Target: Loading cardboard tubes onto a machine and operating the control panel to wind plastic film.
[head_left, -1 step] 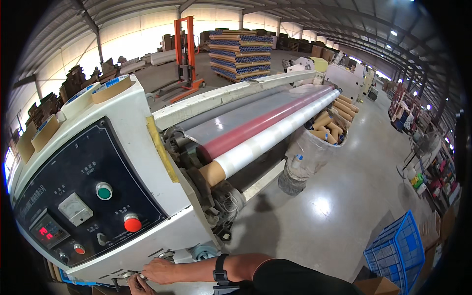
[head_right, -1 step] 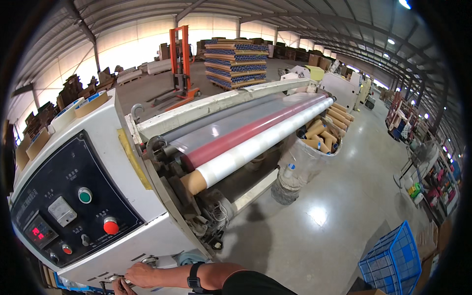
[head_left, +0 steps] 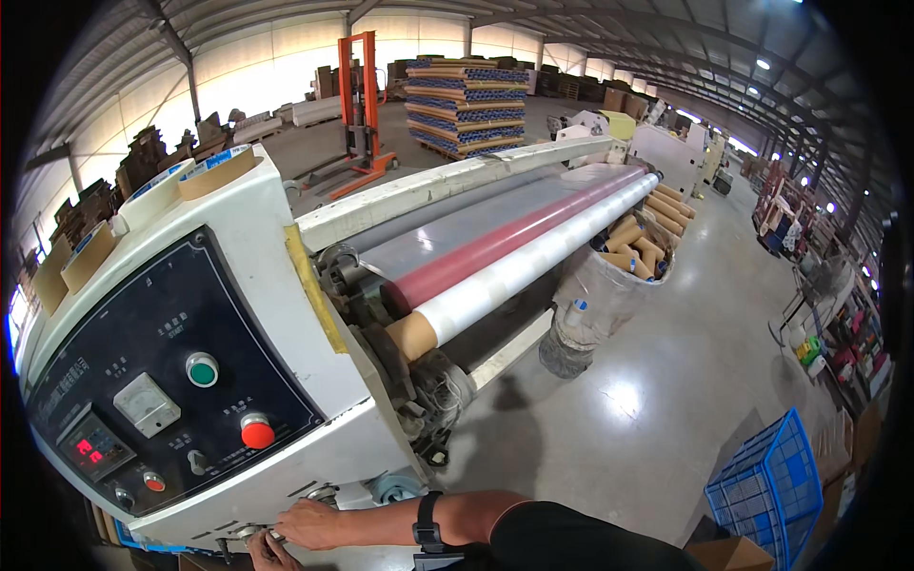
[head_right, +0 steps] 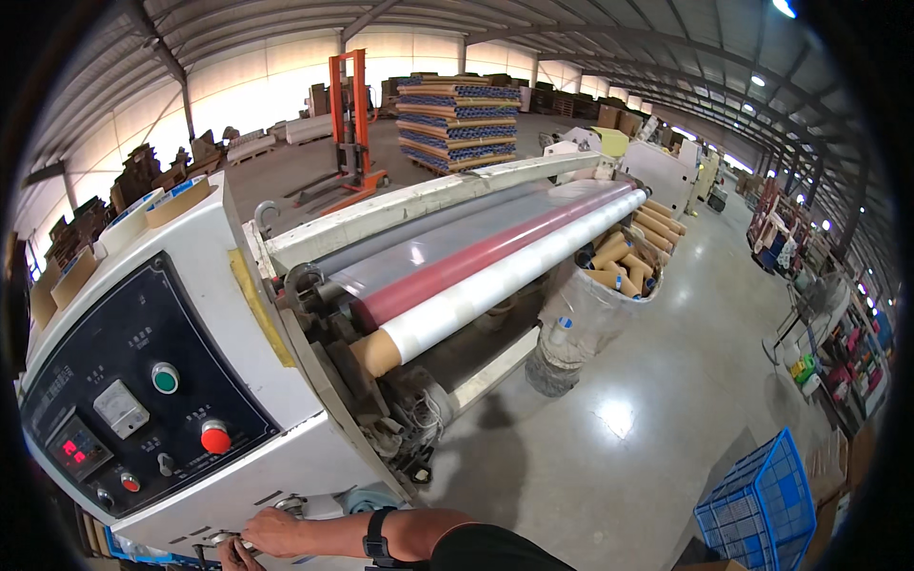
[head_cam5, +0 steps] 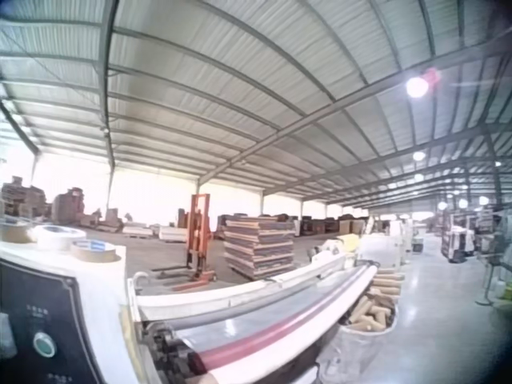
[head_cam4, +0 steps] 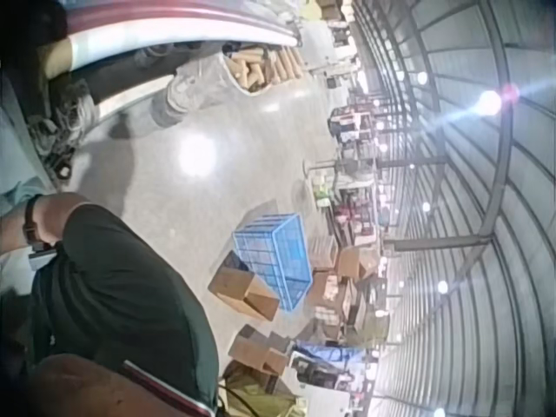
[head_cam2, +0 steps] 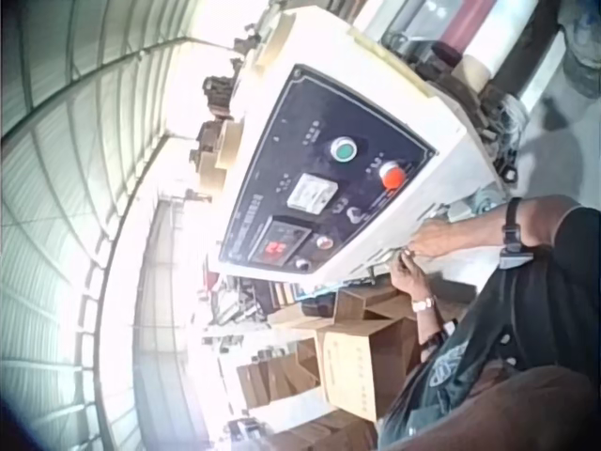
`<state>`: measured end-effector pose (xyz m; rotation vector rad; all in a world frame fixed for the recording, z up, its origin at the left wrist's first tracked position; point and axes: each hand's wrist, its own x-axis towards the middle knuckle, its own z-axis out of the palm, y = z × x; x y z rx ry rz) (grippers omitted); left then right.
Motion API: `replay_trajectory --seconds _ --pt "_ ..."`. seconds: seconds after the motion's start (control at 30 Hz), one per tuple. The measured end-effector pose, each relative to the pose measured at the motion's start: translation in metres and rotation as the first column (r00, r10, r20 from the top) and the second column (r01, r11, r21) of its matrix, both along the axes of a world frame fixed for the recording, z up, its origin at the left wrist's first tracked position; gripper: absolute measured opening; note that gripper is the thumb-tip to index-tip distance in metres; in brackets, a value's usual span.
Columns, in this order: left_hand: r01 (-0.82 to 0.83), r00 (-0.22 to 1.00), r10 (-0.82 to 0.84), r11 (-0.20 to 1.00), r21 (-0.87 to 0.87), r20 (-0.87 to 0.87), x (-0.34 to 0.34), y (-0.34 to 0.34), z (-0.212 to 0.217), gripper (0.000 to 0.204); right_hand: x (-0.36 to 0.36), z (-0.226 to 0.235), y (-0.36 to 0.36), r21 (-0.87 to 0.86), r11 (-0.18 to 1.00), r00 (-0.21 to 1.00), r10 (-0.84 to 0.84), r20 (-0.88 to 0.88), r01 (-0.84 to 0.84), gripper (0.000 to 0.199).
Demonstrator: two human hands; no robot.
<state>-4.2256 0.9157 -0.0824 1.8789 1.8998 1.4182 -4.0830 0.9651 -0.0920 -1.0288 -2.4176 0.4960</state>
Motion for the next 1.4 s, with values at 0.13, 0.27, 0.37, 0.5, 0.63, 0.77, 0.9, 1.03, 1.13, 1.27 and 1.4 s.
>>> replay_trajectory --seconds 0.13,0.27,0.37,0.5,0.63,0.77,0.9,1.03,1.13,1.27,1.4 --pt "0.012 0.999 -0.011 1.0 -0.002 0.031 -0.002 0.001 -0.003 0.027 -0.001 0.001 0.001 -0.003 1.0 1.0 0.001 0.003 -0.001 0.018" --pt "0.018 0.999 -0.018 1.0 -0.005 0.031 -0.003 0.002 -0.004 0.026 0.0 0.002 0.001 -0.017 1.0 1.0 0.003 0.025 -0.003 0.017" --pt "0.004 1.0 -0.004 1.0 0.019 0.016 -0.003 0.002 -0.004 0.025 0.001 0.003 0.001 0.004 1.0 1.0 0.004 0.015 -0.004 0.017" --pt "-0.003 0.998 0.005 0.999 0.035 -0.06 -0.004 0.002 -0.004 0.024 0.001 0.001 0.001 0.039 0.999 1.0 0.011 -0.027 -0.01 0.016" --pt "0.021 0.999 -0.02 0.999 0.032 -0.036 -0.006 0.003 -0.006 0.023 0.001 0.0 0.001 0.044 0.999 0.999 0.014 -0.04 -0.012 0.016" --pt "0.014 0.999 -0.012 0.999 0.047 -0.05 -0.007 0.005 -0.008 0.023 0.002 0.002 0.002 0.053 0.998 0.999 0.024 -0.047 -0.021 0.015" --pt "0.005 1.0 -0.005 1.0 0.03 -0.002 -0.005 0.003 -0.008 0.023 0.002 0.005 0.001 0.006 1.0 1.0 0.023 0.007 -0.024 0.016" --pt "0.029 0.999 -0.029 1.0 0.008 0.03 -0.003 0.003 -0.004 0.023 0.003 0.007 0.0 0.017 1.0 1.0 0.014 0.018 -0.014 0.018" --pt "0.016 1.0 -0.016 1.0 0.022 0.001 -0.003 0.003 -0.003 0.023 0.004 0.007 0.0 0.017 1.0 1.0 0.018 0.023 -0.018 0.018" --pt "0.018 1.0 -0.018 1.0 0.005 -0.025 -0.006 0.002 -0.007 0.024 0.004 0.006 0.0 0.035 0.999 1.0 0.015 0.021 -0.016 0.018" --pt "0.072 0.995 -0.074 0.997 0.033 0.066 -0.008 0.01 -0.018 0.018 0.004 0.005 0.002 0.057 0.998 1.0 0.02 0.009 -0.021 0.018"
